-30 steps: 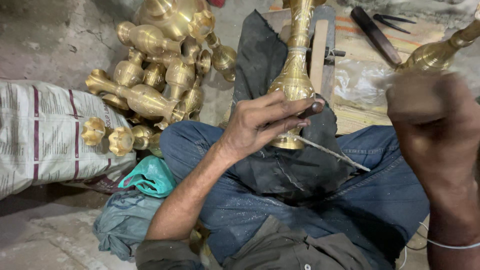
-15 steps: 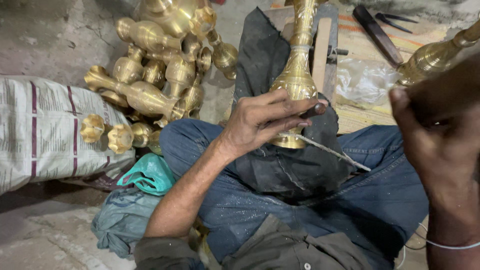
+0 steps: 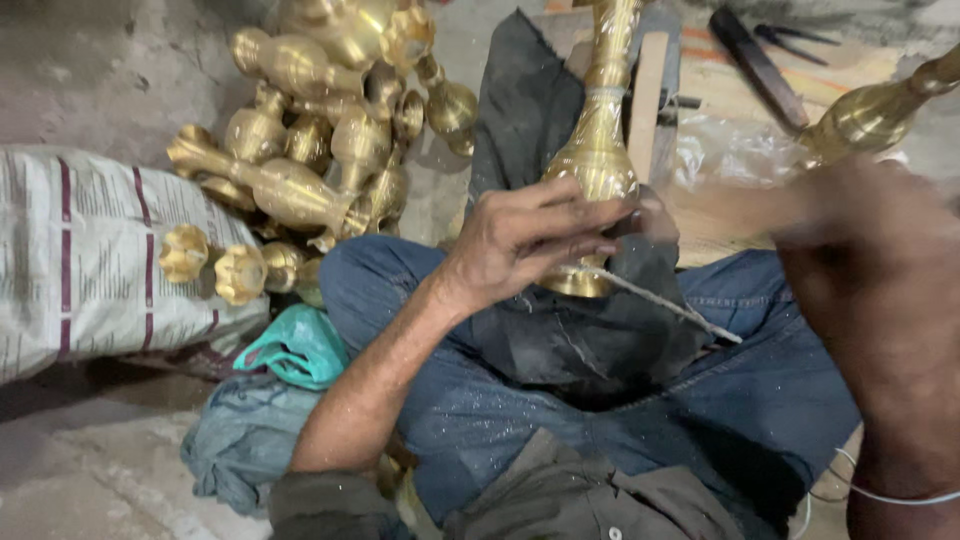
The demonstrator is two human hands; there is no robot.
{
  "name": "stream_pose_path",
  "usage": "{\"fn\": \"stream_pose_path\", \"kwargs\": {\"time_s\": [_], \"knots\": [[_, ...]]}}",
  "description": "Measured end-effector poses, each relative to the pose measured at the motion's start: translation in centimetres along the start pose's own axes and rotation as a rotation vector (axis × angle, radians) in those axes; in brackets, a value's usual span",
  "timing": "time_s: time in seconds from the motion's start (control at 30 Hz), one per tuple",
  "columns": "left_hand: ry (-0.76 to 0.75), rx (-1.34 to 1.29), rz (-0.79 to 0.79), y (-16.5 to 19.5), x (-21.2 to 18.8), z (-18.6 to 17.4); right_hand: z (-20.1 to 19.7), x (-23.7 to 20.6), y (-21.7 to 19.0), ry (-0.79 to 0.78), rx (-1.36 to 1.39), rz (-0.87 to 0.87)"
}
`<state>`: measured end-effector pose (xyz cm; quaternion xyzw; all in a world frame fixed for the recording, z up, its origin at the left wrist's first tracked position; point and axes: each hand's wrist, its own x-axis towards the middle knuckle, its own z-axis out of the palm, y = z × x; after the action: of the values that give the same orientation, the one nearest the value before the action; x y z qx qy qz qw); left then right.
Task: The person sits on the floor holding a brass vase against their lap and uses a small punch and a wooden mallet to repeatedly strike and shape the vase's surface, repositioning the punch around the vase as they work.
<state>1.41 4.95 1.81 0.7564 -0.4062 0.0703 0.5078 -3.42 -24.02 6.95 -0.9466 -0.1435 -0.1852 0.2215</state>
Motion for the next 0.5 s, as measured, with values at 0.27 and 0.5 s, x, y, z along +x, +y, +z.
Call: {"fn": "stream_pose_path", "kwargs": {"time_s": [0.27,0.5], "knots": [[0.026,-0.041,-0.084,0.9,-0.4,-0.8,-0.3,0.8,-0.9,0.043,-0.059,-0.048],[0.52,0.166,-0.264,3.6,-0.3,3.7,3.1,2.6,0.2,-0.069,-0.312,-0.149]]}}
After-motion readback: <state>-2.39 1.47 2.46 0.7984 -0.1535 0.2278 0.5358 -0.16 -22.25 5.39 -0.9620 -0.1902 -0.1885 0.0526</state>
